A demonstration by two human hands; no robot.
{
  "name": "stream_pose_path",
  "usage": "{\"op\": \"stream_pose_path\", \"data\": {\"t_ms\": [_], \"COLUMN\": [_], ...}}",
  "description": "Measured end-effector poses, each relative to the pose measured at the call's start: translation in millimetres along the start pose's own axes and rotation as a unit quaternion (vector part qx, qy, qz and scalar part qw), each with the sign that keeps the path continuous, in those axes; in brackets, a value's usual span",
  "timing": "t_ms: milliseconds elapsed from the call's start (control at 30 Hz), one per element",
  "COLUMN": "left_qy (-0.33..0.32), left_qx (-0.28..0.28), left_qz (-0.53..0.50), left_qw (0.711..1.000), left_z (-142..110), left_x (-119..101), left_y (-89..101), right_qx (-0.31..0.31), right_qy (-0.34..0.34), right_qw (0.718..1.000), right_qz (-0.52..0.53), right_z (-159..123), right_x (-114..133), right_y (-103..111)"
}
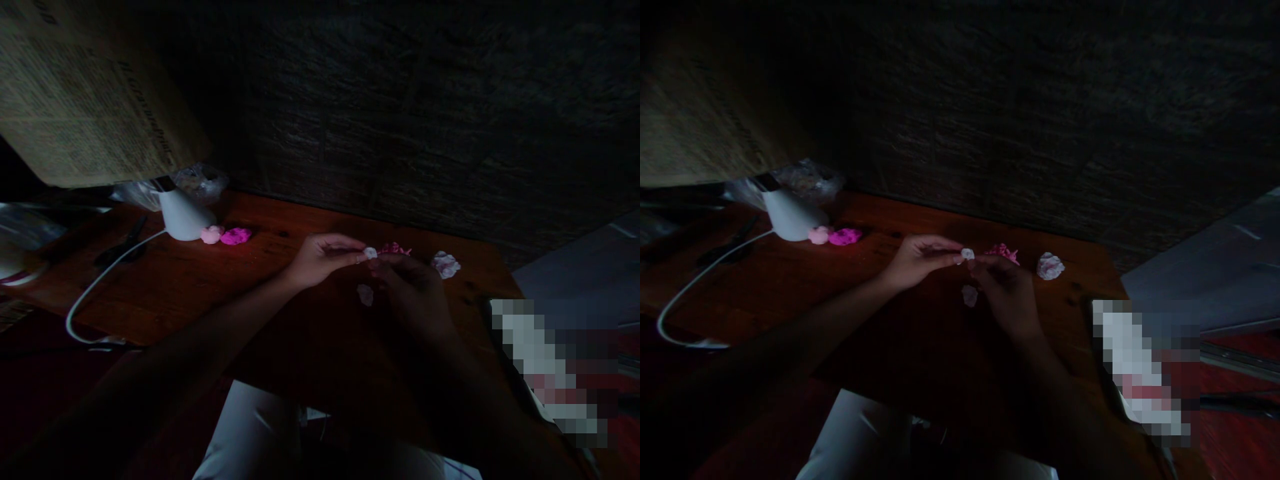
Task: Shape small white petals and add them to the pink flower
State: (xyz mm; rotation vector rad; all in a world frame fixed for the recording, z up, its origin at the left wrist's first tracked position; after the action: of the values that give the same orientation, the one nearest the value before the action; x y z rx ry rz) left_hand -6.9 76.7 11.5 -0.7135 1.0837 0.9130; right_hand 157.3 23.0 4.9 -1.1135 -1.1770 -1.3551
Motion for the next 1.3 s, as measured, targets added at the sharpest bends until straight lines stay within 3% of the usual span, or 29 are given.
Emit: {"op": "stream_pose_path", "data": {"t_ms": [533,1000,1300], "left_qy": [-0.049,-0.049,-0.092], "left_qx": [-0.026,-0.043,-0.066], "left_qz": [0.050,0.051,0.108], "left_qw": [0.997,0.997,0.988], "left_z": [-4,-3,-6], "left_x": [-5,-2,-9], "left_y": [-2.8,-0.4,1.0], "right_qx": [-0.010,-0.031,0.009], "right_qy": [0.014,0.003,0.002], "right_qw": [1.000,0.999,1.000], "right_qz": [-0.011,0.006,0.026], "right_z": [-2,-5,-8], "right_x": [4,2,4], "right_y": [-3,-5,-13]}}
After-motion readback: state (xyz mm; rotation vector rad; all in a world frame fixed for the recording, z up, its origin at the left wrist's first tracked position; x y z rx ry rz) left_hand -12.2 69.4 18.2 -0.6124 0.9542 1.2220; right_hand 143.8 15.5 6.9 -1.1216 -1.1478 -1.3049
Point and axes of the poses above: each hand's wrist, its own z-axis towards the middle knuckle, its own y-axis out of the back of the hand, x = y × z, the point moved 6 cm from there along z, towards the middle knuckle, and after that the axes turned 4 degrees about x, right-handed, at the moved point
